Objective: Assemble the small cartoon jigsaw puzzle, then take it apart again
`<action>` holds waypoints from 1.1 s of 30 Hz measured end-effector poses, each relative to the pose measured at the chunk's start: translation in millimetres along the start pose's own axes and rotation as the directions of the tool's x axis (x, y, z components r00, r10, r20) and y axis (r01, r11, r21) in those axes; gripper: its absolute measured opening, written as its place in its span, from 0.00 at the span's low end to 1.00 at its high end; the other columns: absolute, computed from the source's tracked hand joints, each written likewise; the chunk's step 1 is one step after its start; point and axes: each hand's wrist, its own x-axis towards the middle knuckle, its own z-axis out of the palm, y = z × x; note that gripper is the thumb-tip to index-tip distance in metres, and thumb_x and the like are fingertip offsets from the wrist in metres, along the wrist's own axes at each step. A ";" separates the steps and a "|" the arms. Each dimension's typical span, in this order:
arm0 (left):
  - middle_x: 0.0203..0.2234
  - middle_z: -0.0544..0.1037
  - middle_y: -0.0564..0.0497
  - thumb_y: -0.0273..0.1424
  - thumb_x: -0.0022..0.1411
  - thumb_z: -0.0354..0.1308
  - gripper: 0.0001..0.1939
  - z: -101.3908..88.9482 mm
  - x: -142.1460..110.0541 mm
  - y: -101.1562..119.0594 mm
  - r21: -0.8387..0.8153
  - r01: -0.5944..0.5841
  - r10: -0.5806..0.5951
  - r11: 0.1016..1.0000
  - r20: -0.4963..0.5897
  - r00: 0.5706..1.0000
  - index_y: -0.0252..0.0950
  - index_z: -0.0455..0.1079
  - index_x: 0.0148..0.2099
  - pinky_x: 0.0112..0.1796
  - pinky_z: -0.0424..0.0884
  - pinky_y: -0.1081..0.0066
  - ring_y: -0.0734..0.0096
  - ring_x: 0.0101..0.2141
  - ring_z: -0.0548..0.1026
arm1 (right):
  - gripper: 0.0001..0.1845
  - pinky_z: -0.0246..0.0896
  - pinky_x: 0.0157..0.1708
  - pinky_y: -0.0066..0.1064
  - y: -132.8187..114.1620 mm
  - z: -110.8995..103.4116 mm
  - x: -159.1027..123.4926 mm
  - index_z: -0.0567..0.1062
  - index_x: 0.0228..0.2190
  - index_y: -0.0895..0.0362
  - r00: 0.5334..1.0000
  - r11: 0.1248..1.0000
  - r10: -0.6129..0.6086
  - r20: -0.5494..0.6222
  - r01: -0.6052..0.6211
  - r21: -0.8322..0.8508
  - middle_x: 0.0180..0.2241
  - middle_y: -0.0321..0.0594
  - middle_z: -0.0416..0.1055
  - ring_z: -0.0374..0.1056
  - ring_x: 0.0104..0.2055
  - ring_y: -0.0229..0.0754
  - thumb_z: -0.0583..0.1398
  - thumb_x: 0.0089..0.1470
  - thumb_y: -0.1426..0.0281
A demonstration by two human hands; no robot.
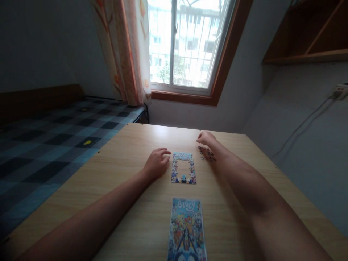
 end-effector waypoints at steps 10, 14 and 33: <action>0.49 0.79 0.46 0.32 0.62 0.59 0.09 -3.8 -3.0 6.2 -0.051 -0.137 0.139 0.989 0.034 0.990 0.40 0.80 0.42 0.58 0.66 0.55 0.57 0.53 0.73 | 0.09 0.69 0.32 0.32 -35.0 -0.6 -118.7 0.84 0.32 0.54 0.898 0.853 -0.333 0.288 0.156 0.498 0.30 0.40 0.81 0.74 0.30 0.41 0.66 0.52 0.63; 0.50 0.78 0.45 0.32 0.59 0.62 0.11 -4.7 -5.2 6.6 -0.035 -0.173 0.175 0.984 0.073 0.982 0.40 0.80 0.44 0.58 0.66 0.55 0.55 0.53 0.72 | 0.05 0.67 0.34 0.31 -49.5 19.4 -152.9 0.82 0.31 0.53 0.881 0.839 -0.414 0.227 0.273 0.471 0.29 0.37 0.81 0.73 0.30 0.39 0.64 0.54 0.68; 0.54 0.76 0.48 0.39 0.55 0.67 0.21 -7.8 -4.9 6.8 0.050 -0.240 0.221 0.970 0.250 0.943 0.44 0.76 0.52 0.58 0.65 0.53 0.55 0.57 0.70 | 0.03 0.63 0.36 0.32 -51.4 22.5 -160.4 0.79 0.30 0.52 0.852 0.848 -0.468 0.233 0.359 0.390 0.29 0.36 0.75 0.69 0.34 0.40 0.66 0.53 0.73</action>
